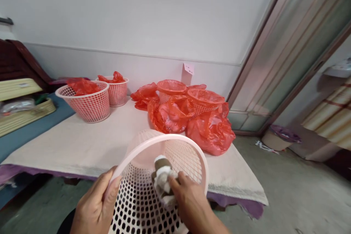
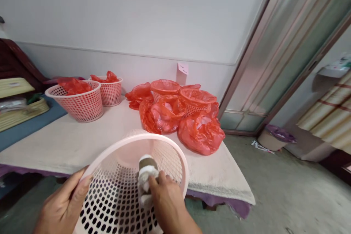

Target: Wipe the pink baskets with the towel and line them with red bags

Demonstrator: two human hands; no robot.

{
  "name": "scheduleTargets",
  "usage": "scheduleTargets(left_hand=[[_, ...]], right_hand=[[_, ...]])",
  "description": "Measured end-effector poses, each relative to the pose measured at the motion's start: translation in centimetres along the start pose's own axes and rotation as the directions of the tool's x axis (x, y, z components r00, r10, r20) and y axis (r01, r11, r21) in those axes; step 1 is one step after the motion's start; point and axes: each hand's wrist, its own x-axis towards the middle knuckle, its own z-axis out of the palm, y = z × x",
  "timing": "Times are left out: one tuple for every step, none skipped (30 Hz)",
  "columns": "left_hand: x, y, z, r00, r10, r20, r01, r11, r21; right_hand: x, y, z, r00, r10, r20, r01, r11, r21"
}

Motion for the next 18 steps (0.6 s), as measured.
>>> scheduleTargets(left_hand=[[0.0, -0.1, -0.1, 1.000, -0.009, 0.000, 0.009, 1.000, 0.009], [-0.1, -0.2, -0.1, 1.000, -0.017, 0.000, 0.017, 1.000, 0.013], [-0.1, -0.3, -0.1, 1.000, -0.025, -0.001, 0.025, 1.000, 0.014], [0.0, -0.3, -0.1, 1.000, -0.031, -0.002, 0.031, 0.999, 0.012], [0.0, -0.3, 0.0, 0.999, -0.037, -0.003, 0.037, 0.999, 0.012], [0.1, -0.2, 0.1, 0.999, -0.038, -0.006, 0.038, 0.999, 0.012], [0.2, 0.0, 0.2, 1.000, -0.030, -0.008, 0.030, 0.999, 0.012], [0.2, 0.2, 0.3, 1.000, -0.014, -0.006, 0.014, 1.000, 0.011], [0.3, 0.4, 0.4, 1.000, 0.008, -0.002, -0.008, 1.000, 0.008], [0.3, 0.7, 0.5, 0.999, 0.033, 0.002, -0.033, 0.999, -0.001], [0.4, 1.0, 0.6, 0.998, 0.056, 0.009, -0.056, 0.998, -0.012], [0.4, 1.3, 0.7, 0.997, 0.075, 0.018, -0.075, 0.997, -0.026], [0.4, 1.6, 0.8, 0.996, 0.089, 0.023, -0.088, 0.995, -0.037], [0.4, 1.8, 1.0, 0.995, 0.100, 0.024, -0.099, 0.994, -0.047], [0.3, 2.1, 1.1, 0.993, 0.114, 0.026, -0.113, 0.992, -0.055], [0.3, 2.4, 1.2, 0.991, 0.130, 0.027, -0.128, 0.990, -0.062], [0.2, 2.6, 1.4, 0.989, 0.147, 0.029, -0.145, 0.987, -0.071], [0.2, 2.8, 1.5, 0.987, 0.159, 0.032, -0.156, 0.984, -0.084]], right_hand=[[-0.3, 1.0, -0.6, 0.996, 0.022, -0.088, -0.027, 0.998, -0.058], [-0.6, 1.9, -1.1, 0.983, 0.022, -0.181, -0.042, 0.994, -0.104], [-1.0, 2.7, -1.4, 0.963, 0.012, -0.269, -0.052, 0.988, -0.144], [-1.3, 3.2, -1.5, 0.943, -0.001, -0.334, -0.063, 0.982, -0.181], [-1.5, 3.4, -1.4, 0.932, -0.010, -0.361, -0.072, 0.974, -0.214], [-1.7, 3.4, -1.0, 0.937, -0.008, -0.348, -0.081, 0.967, -0.241], [-1.9, 3.1, -0.6, 0.954, 0.007, -0.301, -0.089, 0.962, -0.259], [-2.0, 2.7, 0.0, 0.973, 0.030, -0.228, -0.093, 0.959, -0.266], [-2.0, 2.0, 0.7, 0.988, 0.055, -0.142, -0.090, 0.963, -0.255], [-2.0, 1.3, 1.3, 0.996, 0.073, -0.052, -0.082, 0.972, -0.219], [-1.9, 0.6, 1.9, 0.996, 0.082, 0.032, -0.076, 0.985, -0.155], [-1.8, 0.0, 2.5, 0.993, 0.074, 0.091, -0.069, 0.996, -0.054], [-1.6, -0.6, 3.1, 0.992, 0.055, 0.115, -0.065, 0.995, 0.082], [-1.4, -1.0, 3.8, 0.994, 0.035, 0.108, -0.060, 0.968, 0.245], [-1.0, -1.3, 4.4, 0.997, 0.023, 0.076, -0.054, 0.903, 0.426], [-0.7, -1.4, 5.1, 0.999, 0.039, 0.033, -0.050, 0.786, 0.617], [-0.2, -1.5, 5.8, 0.997, 0.078, -0.005, -0.046, 0.626, 0.779], [0.2, -1.6, 6.5, 0.991, 0.131, -0.019, -0.042, 0.446, 0.894]])
